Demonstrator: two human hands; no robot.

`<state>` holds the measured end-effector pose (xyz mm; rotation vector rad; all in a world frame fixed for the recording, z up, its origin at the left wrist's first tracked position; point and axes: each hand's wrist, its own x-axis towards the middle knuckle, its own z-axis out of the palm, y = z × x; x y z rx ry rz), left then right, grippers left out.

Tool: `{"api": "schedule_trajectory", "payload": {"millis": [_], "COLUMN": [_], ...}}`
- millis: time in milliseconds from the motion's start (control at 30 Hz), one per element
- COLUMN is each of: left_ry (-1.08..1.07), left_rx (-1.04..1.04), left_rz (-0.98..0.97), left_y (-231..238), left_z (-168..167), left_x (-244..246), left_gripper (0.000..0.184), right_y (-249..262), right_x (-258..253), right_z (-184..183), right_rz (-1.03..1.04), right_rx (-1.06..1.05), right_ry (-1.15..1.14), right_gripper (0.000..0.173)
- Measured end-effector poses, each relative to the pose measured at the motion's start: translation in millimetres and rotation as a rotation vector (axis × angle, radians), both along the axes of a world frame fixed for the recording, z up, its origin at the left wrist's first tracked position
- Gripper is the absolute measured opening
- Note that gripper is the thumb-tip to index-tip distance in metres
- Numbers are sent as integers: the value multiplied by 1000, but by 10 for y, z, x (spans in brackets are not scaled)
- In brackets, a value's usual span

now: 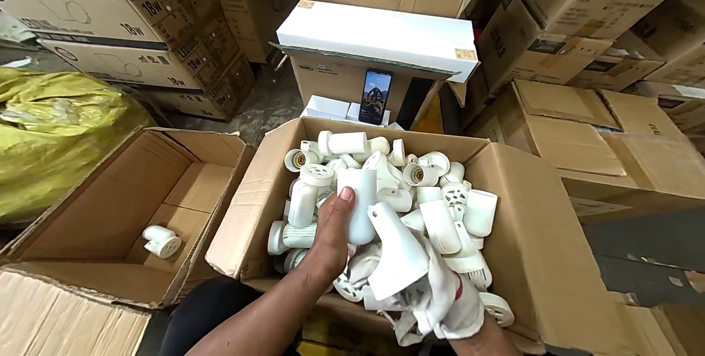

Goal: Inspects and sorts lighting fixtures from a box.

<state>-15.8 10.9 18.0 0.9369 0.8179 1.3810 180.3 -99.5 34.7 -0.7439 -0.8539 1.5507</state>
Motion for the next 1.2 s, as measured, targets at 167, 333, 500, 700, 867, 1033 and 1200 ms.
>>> {"api": "schedule_trajectory", "payload": {"millis": [167, 333, 500, 700, 867, 1033, 1200], "left_ry": [21, 30, -6, -49, -39, -41, -41], "left_rx": [-72, -237, -340, -426, -426, -419, -430], "left_rz": [-29, -100, -93, -110, -106, -110, -114], "left_y": [4, 19, 55, 67, 59, 59, 56], "left_z": [-31, 41, 47, 40, 48, 43, 35], "left_x": [43, 55, 37, 27, 21, 16, 26], "left_gripper": [52, 51, 50, 50, 50, 50, 52], "right_y": [392, 457, 457, 473, 512, 506, 496], "right_x": [-180, -222, -175, -189, -199, -202, -198], "right_z": [-175, 112, -116, -173, -176, -162, -143], "right_rz": [86, 17, -40, -31, -34, -42, -38], "right_rx": [64, -193, -82, -84, -78, -71, -76], "right_ry": [121, 36, 37, 3, 20, -4, 0], "right_gripper": [16, 33, 17, 15, 14, 14, 18]}}
